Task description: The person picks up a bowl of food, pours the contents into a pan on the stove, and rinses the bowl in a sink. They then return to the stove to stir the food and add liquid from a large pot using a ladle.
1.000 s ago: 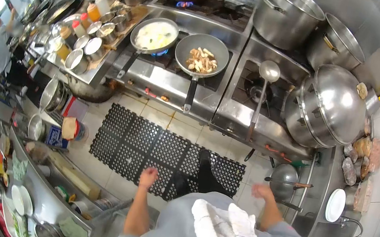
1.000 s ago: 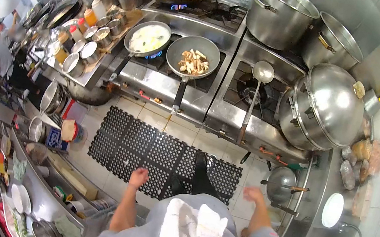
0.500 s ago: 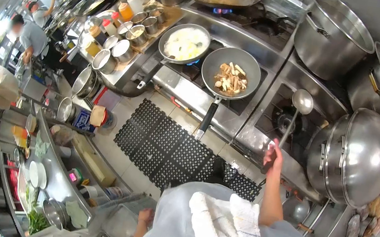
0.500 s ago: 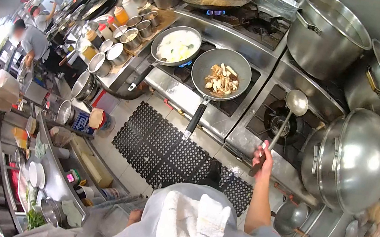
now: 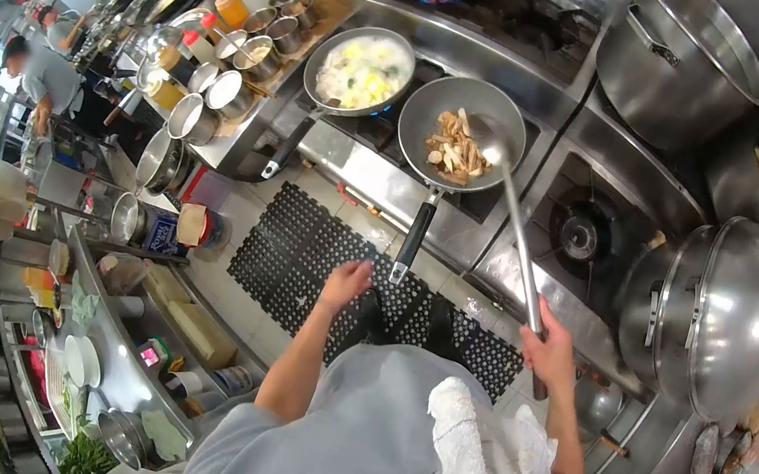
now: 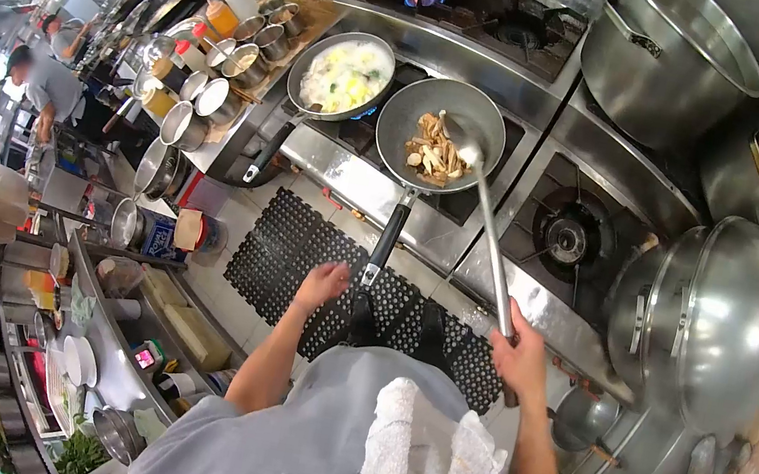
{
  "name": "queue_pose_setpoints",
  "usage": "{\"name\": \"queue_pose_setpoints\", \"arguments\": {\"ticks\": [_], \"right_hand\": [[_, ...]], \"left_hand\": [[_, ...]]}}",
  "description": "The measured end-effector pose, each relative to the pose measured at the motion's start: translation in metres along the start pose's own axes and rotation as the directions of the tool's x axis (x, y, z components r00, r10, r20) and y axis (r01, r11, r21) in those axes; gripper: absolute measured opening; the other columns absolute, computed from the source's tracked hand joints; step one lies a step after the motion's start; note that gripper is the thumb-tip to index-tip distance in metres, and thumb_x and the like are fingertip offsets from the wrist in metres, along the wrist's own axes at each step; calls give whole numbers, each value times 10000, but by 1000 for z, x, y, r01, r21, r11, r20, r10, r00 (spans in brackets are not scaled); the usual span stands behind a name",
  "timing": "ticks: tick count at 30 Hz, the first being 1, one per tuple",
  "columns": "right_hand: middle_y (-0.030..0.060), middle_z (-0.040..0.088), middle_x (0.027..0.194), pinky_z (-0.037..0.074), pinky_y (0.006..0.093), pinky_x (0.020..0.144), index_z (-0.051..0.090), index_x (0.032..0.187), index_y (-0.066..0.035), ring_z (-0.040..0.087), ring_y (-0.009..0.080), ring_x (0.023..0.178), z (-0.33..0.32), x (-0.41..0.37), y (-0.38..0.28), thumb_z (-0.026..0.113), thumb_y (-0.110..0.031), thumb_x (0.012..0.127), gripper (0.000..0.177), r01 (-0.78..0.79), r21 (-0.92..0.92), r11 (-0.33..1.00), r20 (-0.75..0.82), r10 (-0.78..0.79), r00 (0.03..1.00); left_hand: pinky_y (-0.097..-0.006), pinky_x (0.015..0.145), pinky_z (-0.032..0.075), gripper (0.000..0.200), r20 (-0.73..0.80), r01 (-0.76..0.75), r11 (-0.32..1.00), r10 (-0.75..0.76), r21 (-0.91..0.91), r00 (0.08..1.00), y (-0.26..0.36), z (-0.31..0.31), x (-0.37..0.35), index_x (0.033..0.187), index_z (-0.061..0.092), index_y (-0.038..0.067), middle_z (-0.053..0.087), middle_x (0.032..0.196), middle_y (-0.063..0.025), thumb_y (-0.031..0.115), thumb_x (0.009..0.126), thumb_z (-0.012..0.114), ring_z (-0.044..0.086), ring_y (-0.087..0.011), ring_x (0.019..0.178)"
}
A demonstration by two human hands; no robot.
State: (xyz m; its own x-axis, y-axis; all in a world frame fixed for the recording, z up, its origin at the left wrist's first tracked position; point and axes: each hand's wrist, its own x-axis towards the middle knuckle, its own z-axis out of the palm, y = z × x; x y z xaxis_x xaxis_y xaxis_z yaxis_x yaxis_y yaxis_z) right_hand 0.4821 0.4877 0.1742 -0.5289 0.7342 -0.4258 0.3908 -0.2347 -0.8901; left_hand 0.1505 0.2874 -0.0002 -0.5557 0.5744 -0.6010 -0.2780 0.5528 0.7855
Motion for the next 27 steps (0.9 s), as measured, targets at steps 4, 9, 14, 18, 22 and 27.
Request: {"name": "queue_pose_setpoints", "arguments": {"ticks": [4, 9, 14, 18, 22, 27], "right_hand": [[18, 512, 599, 406, 263, 431, 419, 1383, -79, 460, 79, 466, 5, 24, -18, 586, -28, 828, 582, -6, -269, 963, 166, 53, 985], [165, 592, 699, 466, 341, 619, 410, 1375, -89, 573, 234, 595, 51, 52, -20, 608, -96, 787, 620, 333, -662, 671, 17, -431, 902], [190, 611, 717, 481, 366, 602, 386, 1378, -37, 577, 259, 577, 116, 67, 14, 587, -59, 806, 606, 232, -711, 664, -180, -491, 852], [9, 501, 573, 371, 243, 372, 398, 1392, -60, 440, 67, 397, 179, 21, -6, 550, -24, 858, 557, 52, -96, 994, -274, -77, 959], [63, 549, 616, 428, 274, 441, 407, 1384, -57, 493, 107, 459, 145, 13, -15, 563, -16, 834, 573, -23, -117, 993, -179, 2, 984], [257, 619, 978, 482, 370, 780, 418, 1349, -31, 627, 337, 837, 89, 120, 16, 651, -91, 752, 644, 290, -702, 650, -135, -521, 843]], "left_hand": [[-228, 633, 485, 498, 230, -37, 993, 62, -111, 971, 78, 47, 24, 1235, 517, 11, 617, 1051, -65, 403, 930, 533, 626, -131, 761], [-269, 590, 516, 453, 422, -39, 977, 127, -210, 898, 79, 63, 24, 1198, 440, 46, 605, 911, -60, 363, 910, 589, 645, -177, 721], [-251, 525, 485, 376, 497, -27, 972, 144, -235, 855, 64, 60, 33, 1089, 453, 50, 586, 841, -61, 352, 912, 588, 628, -149, 653], [-254, 497, 466, 380, 490, -18, 980, 114, -196, 864, 81, 54, 19, 1074, 440, 39, 562, 745, -49, 340, 906, 598, 596, -137, 587], [-273, 465, 455, 354, 439, -42, 964, 158, -262, 884, 73, 58, 26, 1039, 432, 30, 552, 727, -59, 313, 908, 598, 571, -143, 551], [-278, 443, 433, 330, 388, -39, 961, 147, -273, 910, 77, 65, 22, 1022, 435, 28, 518, 729, -52, 295, 911, 594, 525, -141, 499]]}}
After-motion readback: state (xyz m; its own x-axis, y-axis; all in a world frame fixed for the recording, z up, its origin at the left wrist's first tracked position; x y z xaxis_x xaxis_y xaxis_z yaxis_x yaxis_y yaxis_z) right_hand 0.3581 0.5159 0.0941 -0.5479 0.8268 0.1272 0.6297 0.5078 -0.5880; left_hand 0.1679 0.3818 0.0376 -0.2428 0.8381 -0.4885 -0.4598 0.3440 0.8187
